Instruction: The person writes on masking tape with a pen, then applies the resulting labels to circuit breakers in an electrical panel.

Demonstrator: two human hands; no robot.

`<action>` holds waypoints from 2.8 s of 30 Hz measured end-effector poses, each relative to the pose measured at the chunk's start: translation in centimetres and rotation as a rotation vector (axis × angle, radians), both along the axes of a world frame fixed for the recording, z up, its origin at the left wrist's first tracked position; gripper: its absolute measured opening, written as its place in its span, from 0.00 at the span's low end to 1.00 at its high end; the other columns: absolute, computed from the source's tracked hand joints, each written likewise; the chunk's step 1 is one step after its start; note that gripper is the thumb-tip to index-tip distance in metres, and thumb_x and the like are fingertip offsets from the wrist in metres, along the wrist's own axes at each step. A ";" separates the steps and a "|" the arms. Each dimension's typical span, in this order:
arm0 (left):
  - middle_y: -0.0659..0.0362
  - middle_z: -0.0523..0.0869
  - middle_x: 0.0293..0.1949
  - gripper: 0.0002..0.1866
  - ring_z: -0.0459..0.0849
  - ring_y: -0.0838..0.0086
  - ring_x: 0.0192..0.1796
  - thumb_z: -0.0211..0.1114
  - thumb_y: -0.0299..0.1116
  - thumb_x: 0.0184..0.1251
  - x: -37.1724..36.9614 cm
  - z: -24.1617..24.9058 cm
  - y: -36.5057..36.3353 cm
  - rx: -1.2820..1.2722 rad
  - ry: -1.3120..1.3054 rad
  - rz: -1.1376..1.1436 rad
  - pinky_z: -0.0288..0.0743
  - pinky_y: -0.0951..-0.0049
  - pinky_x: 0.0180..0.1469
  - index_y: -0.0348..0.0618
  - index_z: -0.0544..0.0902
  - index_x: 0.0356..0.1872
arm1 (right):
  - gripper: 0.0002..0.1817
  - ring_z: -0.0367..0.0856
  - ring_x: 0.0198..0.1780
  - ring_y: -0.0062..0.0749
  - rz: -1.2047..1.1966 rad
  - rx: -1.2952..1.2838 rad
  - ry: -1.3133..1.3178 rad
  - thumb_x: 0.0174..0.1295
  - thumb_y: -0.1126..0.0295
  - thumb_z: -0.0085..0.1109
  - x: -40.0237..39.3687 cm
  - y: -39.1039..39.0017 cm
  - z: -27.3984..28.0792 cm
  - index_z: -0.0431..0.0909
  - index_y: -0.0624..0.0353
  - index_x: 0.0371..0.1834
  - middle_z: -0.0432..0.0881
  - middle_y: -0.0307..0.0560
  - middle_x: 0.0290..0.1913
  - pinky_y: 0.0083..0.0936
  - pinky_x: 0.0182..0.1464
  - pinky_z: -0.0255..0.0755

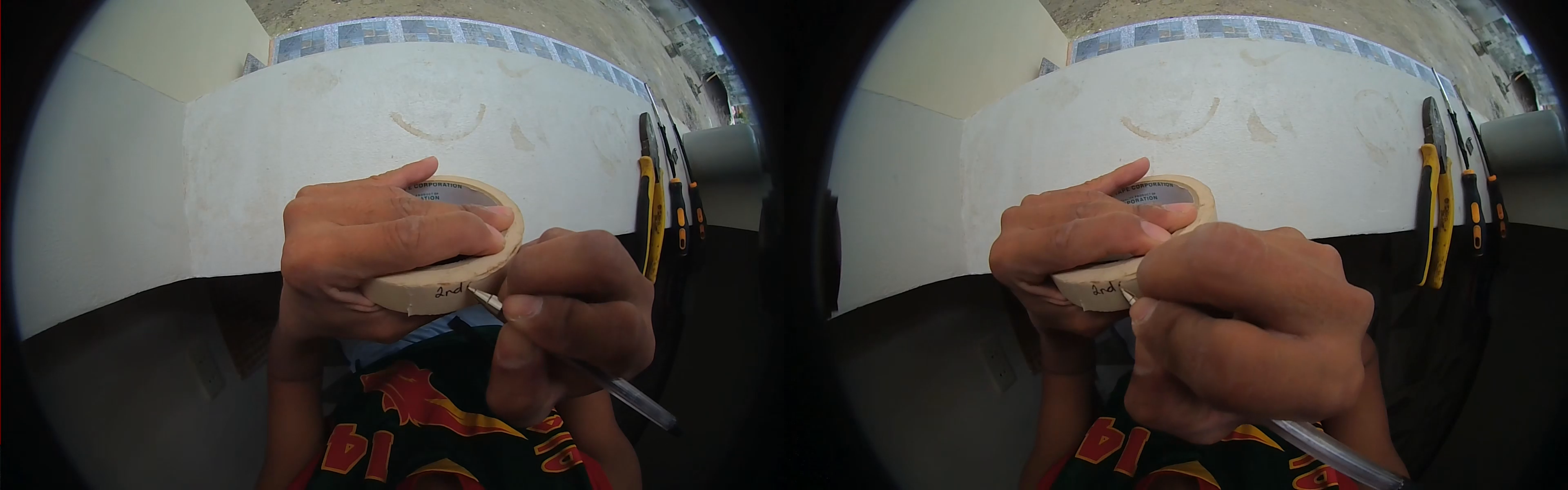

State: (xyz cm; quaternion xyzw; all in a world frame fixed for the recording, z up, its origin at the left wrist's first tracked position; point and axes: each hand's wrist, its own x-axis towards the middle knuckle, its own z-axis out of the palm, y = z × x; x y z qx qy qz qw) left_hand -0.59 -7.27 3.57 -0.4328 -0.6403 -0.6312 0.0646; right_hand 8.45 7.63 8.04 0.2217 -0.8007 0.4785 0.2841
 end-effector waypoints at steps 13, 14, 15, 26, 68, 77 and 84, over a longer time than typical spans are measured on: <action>0.53 0.92 0.31 0.14 0.93 0.62 0.37 0.76 0.45 0.55 0.1 -0.1 0.1 0.006 0.002 0.021 0.80 0.46 0.57 0.46 0.89 0.29 | 0.09 0.68 0.23 0.20 0.000 -0.049 -0.046 0.64 0.70 0.59 0.3 -0.1 0.1 0.73 0.58 0.45 0.76 0.49 0.31 0.18 0.23 0.64; 0.53 0.92 0.31 0.14 0.93 0.62 0.37 0.76 0.45 0.55 0.1 -0.1 0.1 0.005 0.002 0.022 0.80 0.46 0.57 0.46 0.89 0.29 | 0.09 0.68 0.23 0.20 0.005 -0.057 -0.039 0.64 0.70 0.59 0.2 -0.1 0.0 0.73 0.58 0.45 0.76 0.49 0.31 0.18 0.23 0.64; 0.52 0.92 0.31 0.13 0.93 0.62 0.38 0.76 0.45 0.55 0.1 -0.1 0.1 0.007 0.000 0.020 0.80 0.45 0.57 0.46 0.89 0.29 | 0.09 0.68 0.23 0.20 0.006 -0.056 -0.038 0.64 0.70 0.59 0.2 -0.1 0.0 0.73 0.58 0.45 0.76 0.49 0.31 0.18 0.23 0.64; 0.52 0.92 0.31 0.12 0.93 0.61 0.37 0.77 0.44 0.53 0.1 -0.1 0.1 0.012 -0.005 0.025 0.80 0.45 0.57 0.47 0.89 0.29 | 0.10 0.69 0.23 0.18 0.028 -0.191 0.048 0.66 0.66 0.60 -0.3 0.3 -1.4 0.71 0.59 0.41 0.75 0.47 0.30 0.19 0.24 0.69; 0.52 0.92 0.30 0.14 0.93 0.63 0.35 0.75 0.46 0.57 0.2 -0.3 0.1 0.030 -0.004 0.016 0.80 0.44 0.57 0.46 0.88 0.28 | 0.10 0.69 0.23 0.19 0.017 -0.102 0.014 0.64 0.68 0.61 -0.2 0.3 -0.8 0.74 0.59 0.43 0.77 0.49 0.30 0.19 0.23 0.67; 0.52 0.92 0.30 0.14 0.93 0.63 0.35 0.75 0.46 0.56 0.2 -0.3 0.0 0.026 -0.005 0.018 0.80 0.45 0.57 0.46 0.88 0.28 | 0.09 0.69 0.24 0.20 0.029 -0.124 0.022 0.64 0.68 0.59 -0.2 0.2 -1.0 0.73 0.59 0.43 0.76 0.49 0.31 0.20 0.24 0.68; 0.52 0.92 0.30 0.14 0.93 0.63 0.35 0.75 0.47 0.55 0.3 -0.4 0.2 0.046 -0.013 0.038 0.80 0.45 0.57 0.46 0.88 0.27 | 0.09 0.68 0.23 0.19 0.017 -0.139 0.042 0.64 0.68 0.60 -0.4 0.5 -1.1 0.73 0.59 0.43 0.75 0.48 0.31 0.20 0.24 0.66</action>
